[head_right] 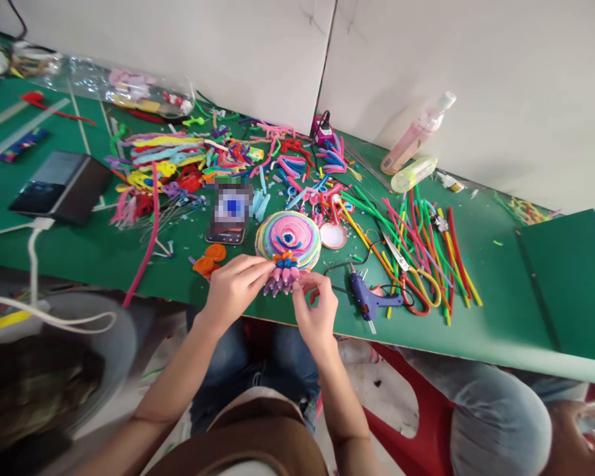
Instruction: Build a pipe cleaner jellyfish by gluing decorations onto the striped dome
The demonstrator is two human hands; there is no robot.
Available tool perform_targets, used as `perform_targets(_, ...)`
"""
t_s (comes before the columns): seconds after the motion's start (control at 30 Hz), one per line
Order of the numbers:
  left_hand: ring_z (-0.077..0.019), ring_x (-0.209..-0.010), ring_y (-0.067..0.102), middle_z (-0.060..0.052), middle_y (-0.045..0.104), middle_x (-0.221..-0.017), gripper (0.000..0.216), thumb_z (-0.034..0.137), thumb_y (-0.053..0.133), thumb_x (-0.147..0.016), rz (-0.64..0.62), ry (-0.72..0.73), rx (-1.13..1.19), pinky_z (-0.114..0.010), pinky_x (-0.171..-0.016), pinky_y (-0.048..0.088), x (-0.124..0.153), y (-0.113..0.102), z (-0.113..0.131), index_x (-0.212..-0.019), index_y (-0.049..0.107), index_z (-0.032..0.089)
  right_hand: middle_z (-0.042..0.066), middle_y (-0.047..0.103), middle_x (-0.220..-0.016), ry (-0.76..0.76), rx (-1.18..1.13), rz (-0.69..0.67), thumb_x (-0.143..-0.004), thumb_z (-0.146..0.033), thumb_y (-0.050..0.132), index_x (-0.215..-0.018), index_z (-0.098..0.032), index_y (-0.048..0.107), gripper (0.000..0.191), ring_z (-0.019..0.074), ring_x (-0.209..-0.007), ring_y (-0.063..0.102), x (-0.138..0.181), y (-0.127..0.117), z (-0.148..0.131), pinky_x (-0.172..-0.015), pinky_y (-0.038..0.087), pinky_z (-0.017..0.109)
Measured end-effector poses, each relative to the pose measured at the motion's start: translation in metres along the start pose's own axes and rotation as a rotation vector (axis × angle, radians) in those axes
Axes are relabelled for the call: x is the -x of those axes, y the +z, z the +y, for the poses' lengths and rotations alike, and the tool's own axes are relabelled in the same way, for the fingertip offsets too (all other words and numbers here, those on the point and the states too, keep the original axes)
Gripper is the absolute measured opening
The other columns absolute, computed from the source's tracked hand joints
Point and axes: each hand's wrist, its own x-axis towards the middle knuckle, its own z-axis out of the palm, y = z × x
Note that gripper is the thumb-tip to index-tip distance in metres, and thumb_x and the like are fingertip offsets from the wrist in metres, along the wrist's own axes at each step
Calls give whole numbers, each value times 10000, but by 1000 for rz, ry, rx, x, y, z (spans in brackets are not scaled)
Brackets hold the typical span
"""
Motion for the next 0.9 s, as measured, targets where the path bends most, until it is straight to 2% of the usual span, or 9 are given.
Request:
perform_targets(0.23,-175,-823,663,-62,729,-920,192,176,545,-911,15,11,13,-290,-752,541,1,-1,2,-1038,689,182,-14,635,-777,-3,23,-5,-849,-271,608,-860,-234,552,68,114,-595,546,2,-2,1,-514,420,250)
perform_targets(0.37,-183,-864,661,-77,716,-952,227,173,534,-916,91,-75,83,-313,-786,545,5,0,3,-1098,668,182,-16,624,-757,-10,62,32,-859,-270,596,-855,-231,557,56,111,-560,520,2,-4,4,-516,426,261)
perform_targets(0.43,-186,-879,657,-82,707,-946,235,148,529,-910,157,-117,115,-320,-795,544,9,1,6,-1097,667,181,13,638,-830,-68,103,60,-860,-277,598,-889,-233,577,56,148,-687,586,-1,-4,7,-612,488,302)
perform_targets(0.5,-190,-897,655,-84,706,-960,250,125,533,-899,196,-133,146,-328,-805,542,13,4,8,-1104,663,184,67,639,-1022,-136,137,54,-852,-296,612,-973,-238,599,135,214,-962,614,-4,-2,10,-809,520,390)
perform_targets(0.6,-198,-947,653,-87,707,-1016,287,118,519,-902,184,-143,185,-349,-837,537,18,10,12,-1150,642,195,117,532,-1301,-163,124,-18,-855,-321,613,-1132,-246,591,288,268,-1240,503,-7,2,16,-1005,458,477)
perform_targets(0.73,-203,-996,651,-94,704,-1060,304,136,488,-921,180,-146,196,-364,-868,524,22,17,16,-1189,621,192,123,479,-1388,-162,67,-81,-878,-308,589,-1254,-252,550,382,263,-1290,476,-7,8,23,-1027,463,467)
perform_targets(0.9,-205,-1016,648,-92,711,-1076,305,158,488,-926,156,-142,164,-366,-893,500,23,19,19,-1202,613,189,126,487,-1393,-201,79,-79,-891,-299,578,-1297,-245,538,411,265,-1298,476,-6,10,26,-1032,464,474)
